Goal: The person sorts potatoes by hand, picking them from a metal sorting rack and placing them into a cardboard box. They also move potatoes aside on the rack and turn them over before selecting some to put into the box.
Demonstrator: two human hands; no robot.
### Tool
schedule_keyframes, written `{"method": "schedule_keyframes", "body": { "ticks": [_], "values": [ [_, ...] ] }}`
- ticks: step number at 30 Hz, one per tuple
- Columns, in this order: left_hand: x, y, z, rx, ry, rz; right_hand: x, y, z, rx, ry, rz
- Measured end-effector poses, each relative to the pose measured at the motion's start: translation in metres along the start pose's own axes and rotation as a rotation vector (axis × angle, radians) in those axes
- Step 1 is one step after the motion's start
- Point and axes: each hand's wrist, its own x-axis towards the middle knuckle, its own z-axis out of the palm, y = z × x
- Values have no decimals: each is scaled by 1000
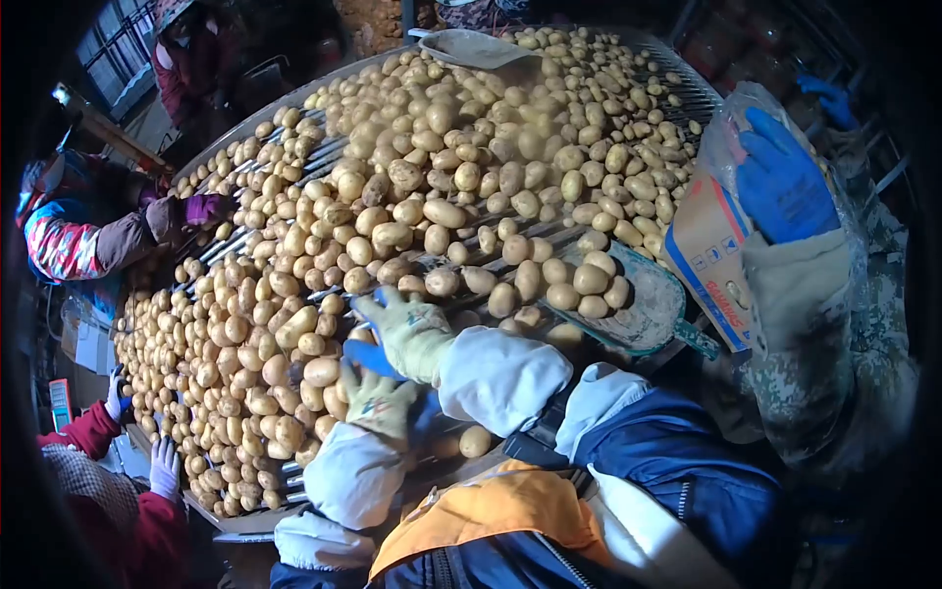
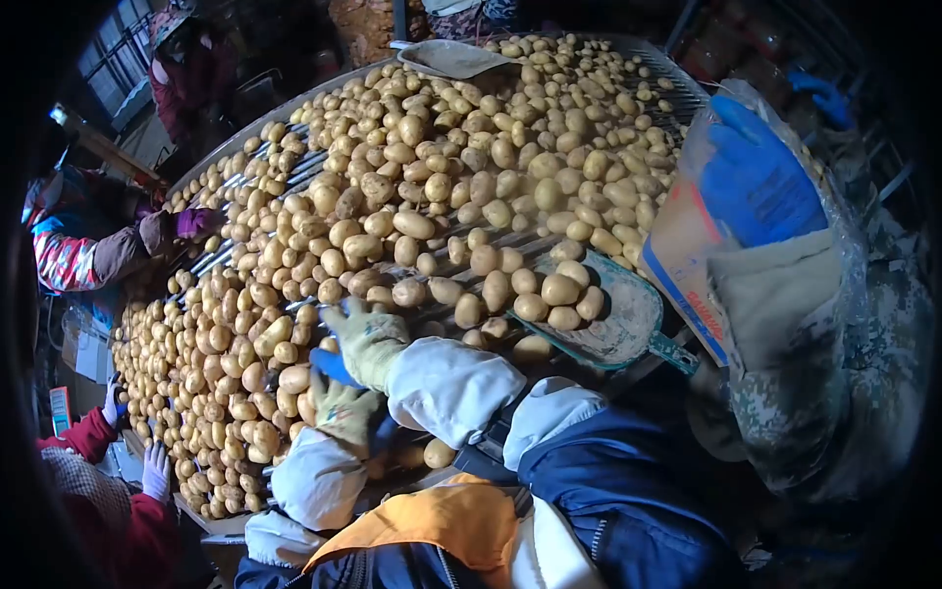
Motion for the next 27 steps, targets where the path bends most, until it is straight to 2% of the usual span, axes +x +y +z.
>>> {"method": "schedule_keyframes", "body": {
  "ticks": [2,4,5,6,7,8,9,10,11,12,13,14,15,16,18,19,20,22,26,27],
  "values": [
    [-23,-38,32,79,149,-114,-12,-4,21,166,91,-163],
    [-40,-65,37,66,403,-94,-27,10,18,376,-130,-223],
    [-48,-75,38,82,358,-81,-54,13,-3,212,-20,-219],
    [-54,-64,23,-46,385,-82,-71,34,-18,103,-32,-252],
    [-55,-63,31,-50,464,-107,-95,68,-9,16,282,-362],
    [-55,-63,38,-51,543,-130,-121,101,-16,-1,195,-141],
    [-61,-38,16,-60,597,-160,-149,95,-58,-182,95,17],
    [-65,-16,-7,-131,595,-124,-172,102,-76,-222,-4,179],
    [-61,4,-20,-357,584,-6,-193,112,-83,-294,-32,216],
    [-62,21,-28,-335,541,179,-207,118,-83,-369,-56,245],
    [-53,37,-20,-277,409,256,-210,123,-71,-448,-60,193],
    [-48,45,11,-147,335,308,-209,124,-59,-523,-66,136],
    [-44,50,32,-106,219,357,-199,117,-53,-474,-136,196],
    [-38,47,36,-98,206,353,-185,106,-51,-371,-199,232],
    [-49,27,39,-32,255,240,-162,89,-27,-308,-121,34],
    [-58,16,42,-139,340,145,-146,75,-17,-371,-180,-45],
    [-66,7,46,-191,385,95,-130,56,-11,-290,-178,-116],
    [-79,0,39,-193,276,-84,-100,26,19,-312,-309,-265],
    [-92,-24,52,-187,238,-213,-51,-48,40,-361,-519,-250],
    [-92,-30,67,-199,336,-232,-44,-53,50,-352,-525,-268]
  ]
}}
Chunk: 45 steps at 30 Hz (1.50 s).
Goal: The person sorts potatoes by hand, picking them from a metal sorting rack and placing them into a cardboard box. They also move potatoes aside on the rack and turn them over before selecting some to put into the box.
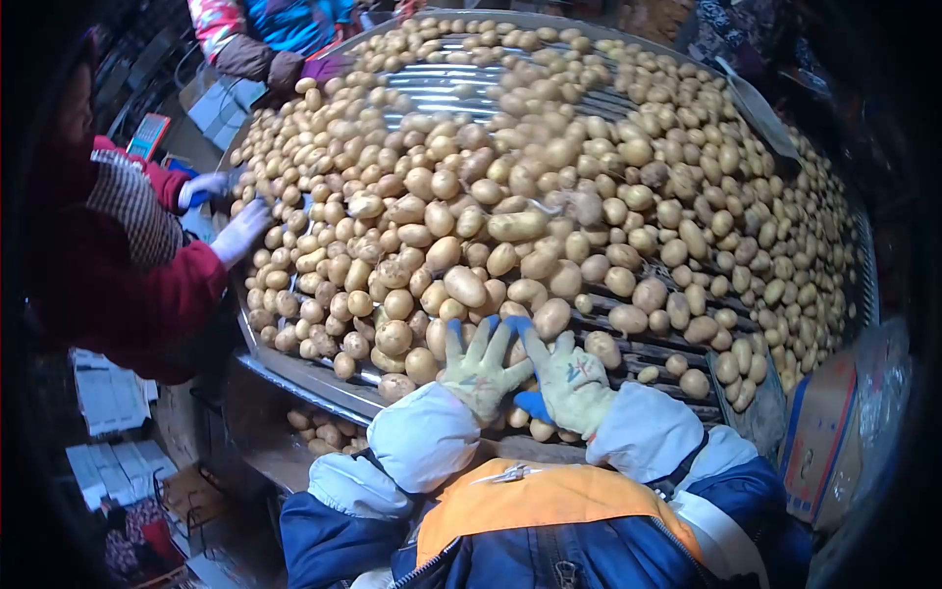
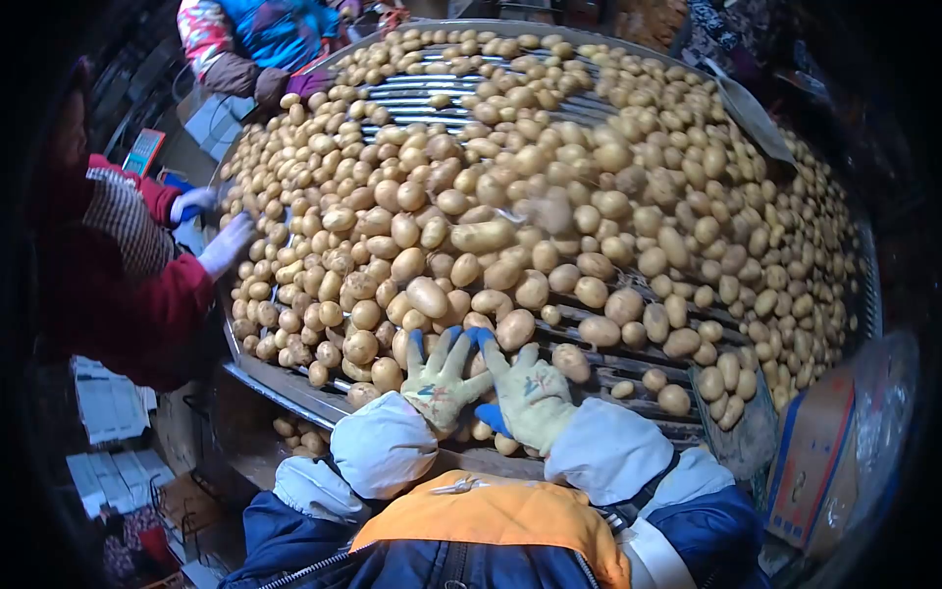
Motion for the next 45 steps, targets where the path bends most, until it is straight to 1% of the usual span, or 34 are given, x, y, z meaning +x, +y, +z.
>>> {"method": "schedule_keyframes", "body": {
  "ticks": [2,3,5,6,7,8,10,11,13,14,15,17,18,19,20,21,22,23,25,26,27,28,29,31,33,34,35,36,37,39,40,41,43,45],
  "values": [
    [-2,-14,-2,19,11,-47,28,-5,17,21,40,-16],
    [0,-22,-5,45,26,-75,33,-19,-3,10,-31,-32],
    [3,-34,-24,50,-50,-165,59,-30,-2,-32,14,-86],
    [1,-41,-27,-8,-59,-193,69,-36,-4,0,34,-105],
    [-1,-48,-29,-64,-63,-220,76,-41,-9,-63,27,-159],
    [-1,-51,-30,-25,-68,-244,87,-37,-7,-77,56,-222],
    [-6,-51,-35,-52,-60,-236,88,-34,-16,-141,117,-320],
    [-7,-50,-44,-70,-53,-223,84,-25,-22,-146,125,-318],
    [-23,-53,-44,-160,97,-155,81,-9,-37,-33,129,-497],
    [-31,-55,-50,-217,191,-122,64,-21,-76,146,65,-385],
    [-31,-56,-62,-220,195,-121,75,-7,-74,140,155,-323],
    [-27,-60,-80,-508,239,-411,96,9,-82,-122,524,-384],
    [-26,-66,-75,-153,623,-219,115,12,-80,-125,520,-381],
    [-17,-74,-72,-158,622,-215,138,15,-74,-191,500,-299],
    [-1,-82,-69,-73,515,-246,156,17,-67,-257,480,-215],
    [13,-90,-62,12,410,-276,169,14,-62,-262,481,-208],
    [27,-103,-35,150,369,-304,183,9,-55,-316,477,-119],
    [34,-107,-38,143,367,-296,191,3,-53,-368,467,-25],
    [53,-117,-48,190,227,-376,205,-2,-63,-375,427,4],
    [58,-124,-56,160,268,-387,210,-6,-71,-427,408,-46],
    [66,-125,-67,149,213,-427,215,-6,-77,-473,391,-91],
    [72,-131,-75,164,228,-422,225,1,-75,-469,487,-201],
    [78,-136,-79,171,240,-419,238,5,-73,-518,552,-228],
    [105,-157,-78,206,256,-429,252,-7,-95,-483,488,-147],
    [132,-184,-79,292,293,-501,278,-9,-102,-515,566,-76],
    [143,-192,-88,336,317,-545,289,-8,-116,-561,578,-90],
    [153,-198,-96,325,302,-573,303,-7,-126,-465,579,-79],
    [157,-207,-92,386,355,-542,318,-3,-136,-370,582,-80],
    [157,-211,-89,414,354,-546,323,1,-145,-273,571,-79],
    [142,-207,-75,446,343,-479,333,9,-161,-170,449,43],
    [130,-197,-63,475,495,-454,337,20,-156,138,484,32],
    [124,-190,-53,401,410,-450,336,32,-144,144,550,-24],
    [106,-158,-71,212,198,-466,305,22,-153,31,400,-47],
    [94,-144,-66,120,199,-463,298,47,-106,-247,524,-314]
  ]
}}
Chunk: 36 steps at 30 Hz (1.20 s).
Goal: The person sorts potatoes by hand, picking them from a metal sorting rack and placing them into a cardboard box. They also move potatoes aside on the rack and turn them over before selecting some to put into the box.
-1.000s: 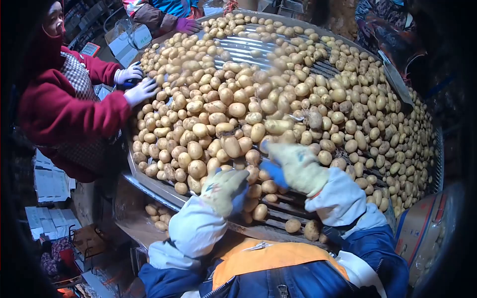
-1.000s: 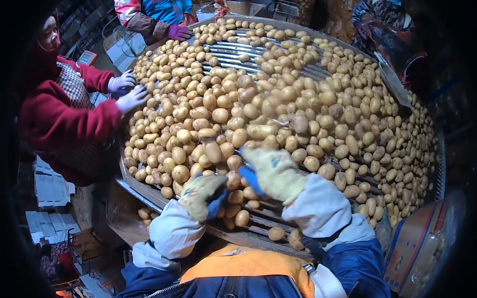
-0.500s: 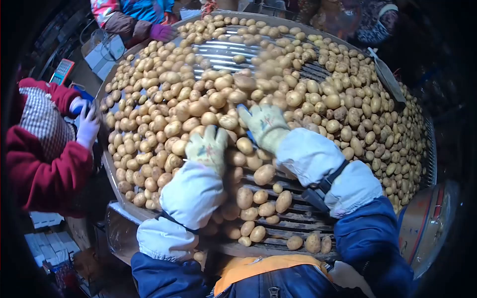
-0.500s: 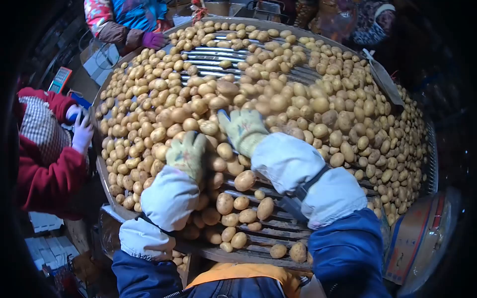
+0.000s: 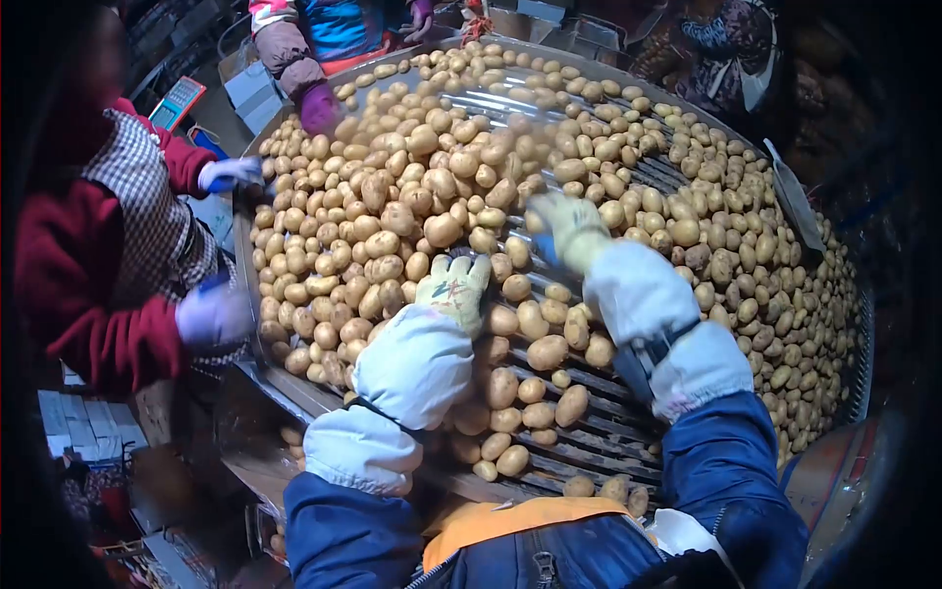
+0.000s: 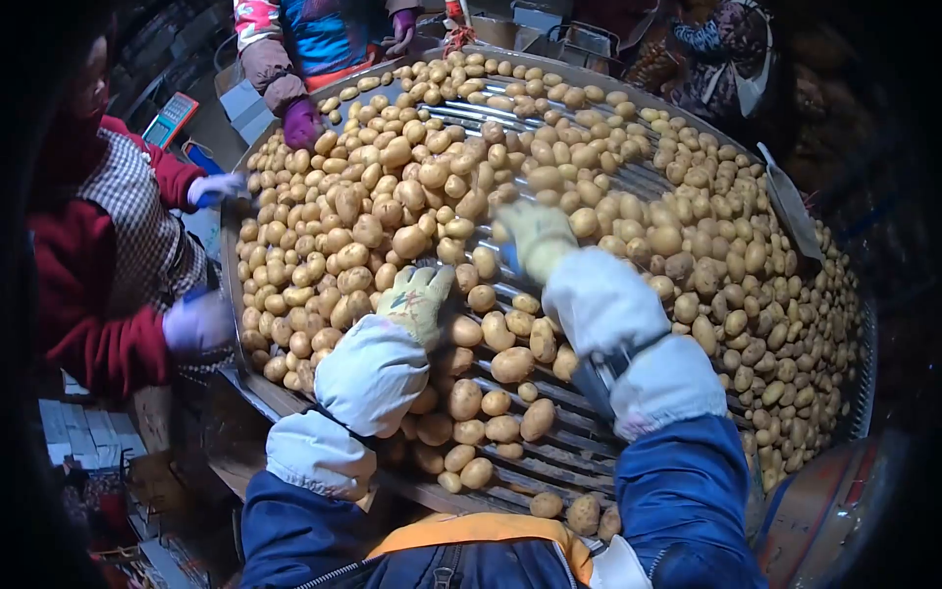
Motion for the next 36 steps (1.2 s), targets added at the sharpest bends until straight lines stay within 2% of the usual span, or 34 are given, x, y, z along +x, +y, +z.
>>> {"method": "schedule_keyframes", "body": {
  "ticks": [2,3,4,6,8,9,10,12,13,14,16,17,18,20,21,23,24,26,28,29,30,32,33,34,36],
  "values": [
    [-18,1,-3,-147,-32,8,-57,-9,-4,-41,125,-184],
    [-29,-1,-5,-218,-49,11,-82,-24,-28,77,58,-116],
    [-39,-3,-6,-287,-63,17,-103,-24,-37,231,102,-122],
    [-57,-7,-4,-358,-72,28,-139,-32,-65,357,-109,-6],
    [-76,-9,-4,-476,105,174,-161,-51,-91,482,-253,316],
    [-88,0,-8,-442,262,158,-173,-50,-80,454,-97,230],
    [-100,10,-15,-448,263,155,-179,-56,-81,450,-102,228],
    [-125,26,-20,-706,575,12,-182,-78,-86,748,9,367],
    [-139,39,-16,-1225,299,-289,-176,-105,-116,1043,-211,552],
    [-143,46,-14,-1227,301,-302,-185,-100,-75,1019,27,216],
    [-153,53,-13,-2326,-144,-509,-183,-126,-100,1198,-124,323],
    [-157,51,14,-2606,-314,-393,-174,-135,-110,1056,-106,330],
    [-162,49,12,-2608,-303,-397,-169,-131,-102,837,-51,224],
    [-171,40,4,-2691,-250,-727,-153,-122,-76,371,79,-52],
    [-176,28,24,-2736,-329,-608,-139,-123,-64,371,76,-60],
    [-186,23,18,-2685,-350,-583,-107,-135,-41,11,-241,-186],
    [-189,21,16,-2628,-380,-558,-89,-138,-33,13,-245,-191],
    [-197,24,17,-2626,-348,-510,-61,-144,-24,84,-382,-140],
    [-202,26,1,-2528,-174,-545,-49,-142,-25,130,-426,-125],
    [-205,26,-8,-2415,-98,-652,-47,-141,-25,168,-478,-106],
    [-206,21,-8,-2421,-86,-655,-52,-139,-26,164,-482,-115],
    [-211,7,-3,-2545,-91,-682,-64,-132,-28,462,-353,20],
    [-215,2,7,-2723,-36,-605,-68,-129,-32,954,-497,197],
    [-213,-8,17,-2964,-127,-202,-77,-134,-33,1380,-447,350],
    [-214,-3,14,-2965,12,-341,-108,-150,-62,1588,-404,361]
  ]
}}
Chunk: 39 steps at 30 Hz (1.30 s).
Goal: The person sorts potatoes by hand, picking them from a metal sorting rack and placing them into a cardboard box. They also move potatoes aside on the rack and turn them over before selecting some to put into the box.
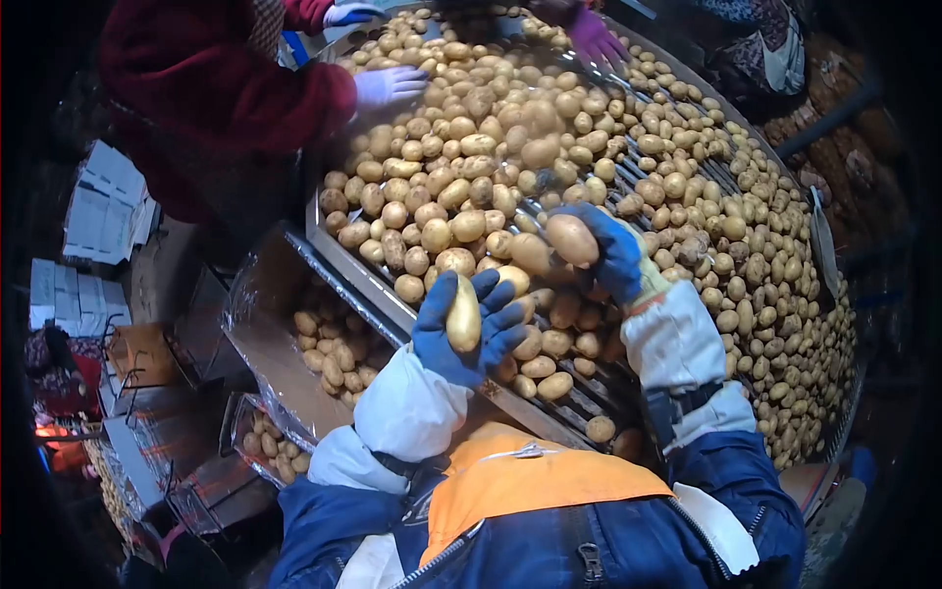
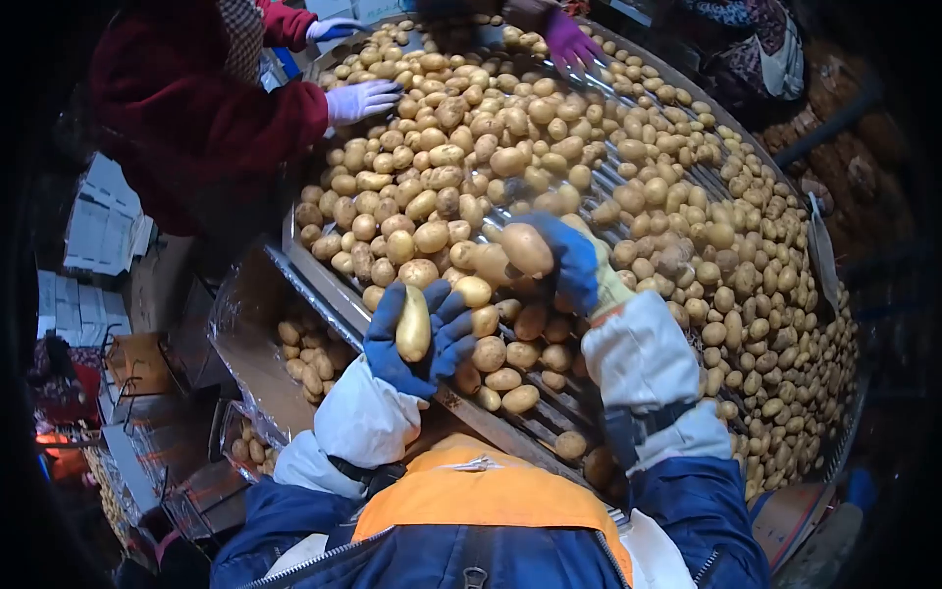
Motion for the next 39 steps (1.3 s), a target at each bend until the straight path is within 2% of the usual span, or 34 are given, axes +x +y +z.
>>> {"method": "schedule_keyframes", "body": {
  "ticks": [1,3,4,6,7,8,10,11,12,14,16,18,20,22,24,25,26,27,28,30,31,33,34,35,36,37,38,39],
  "values": [
    [1,-4,6,-73,-76,12,-8,6,8,1,-12,6],
    [-4,-5,14,-68,-88,23,-20,15,25,-267,-87,-149],
    [-7,-5,18,-87,-98,25,-35,11,47,-192,-59,-166],
    [-18,-6,30,-117,-150,38,-37,23,53,-715,-122,-563],
    [-25,-4,33,-146,-201,38,-52,-2,79,-481,-35,-215],
    [-32,0,16,-116,-100,69,-53,-3,82,-366,46,-110],
    [-54,9,-5,-110,-144,100,-49,4,75,-530,81,-227],
    [-73,14,-9,-19,-100,137,-49,10,74,-580,69,-308],
    [-92,17,-7,215,41,223,-50,18,75,-624,53,-391],
    [-129,19,-28,489,62,354,-48,41,71,-625,-14,-330],
    [-173,22,-30,625,136,527,-42,68,63,-754,-67,-436],
    [-218,19,-28,722,293,698,-44,76,74,-708,-124,-493],
    [-257,16,-28,767,439,822,-44,80,76,-682,-163,-454],
    [-287,19,-54,1554,910,1119,-43,79,77,-628,-216,-408],
    [-304,25,-67,1158,1129,1284,-40,80,77,-717,-197,-509],
    [-322,34,-70,1062,1209,1243,-38,80,72,-691,-209,-430],
    [-335,44,-74,1232,1421,1245,-38,80,69,-695,-221,-434],
    [-362,65,-112,1251,1508,1054,-38,79,68,-693,-199,-394],
    [-372,78,-172,999,1426,1268,-37,78,66,-690,-174,-353],
    [-395,89,-202,892,1598,1173,-33,77,64,-723,-159,-352],
    [-385,86,-171,894,1592,1172,-36,72,67,-753,-123,-395],
    [-359,61,-116,479,1206,1366,-27,80,47,-808,-80,-495],
    [-354,61,-118,508,1063,1270,-30,76,51,-808,-83,-497],
    [-346,59,-119,536,920,1175,-35,69,56,-1048,-75,-576],
    [-306,48,-101,742,932,1274,-38,64,59,-1291,-60,-651],
    [-278,40,-94,804,837,1226,-32,64,53,-1458,-72,-724],
    [-252,31,-50,987,950,1046,-17,76,39,-1446,-70,-786],
    [-230,29,-37,1075,873,891,-17,68,46,-1576,-8,-733]
  ]
}}
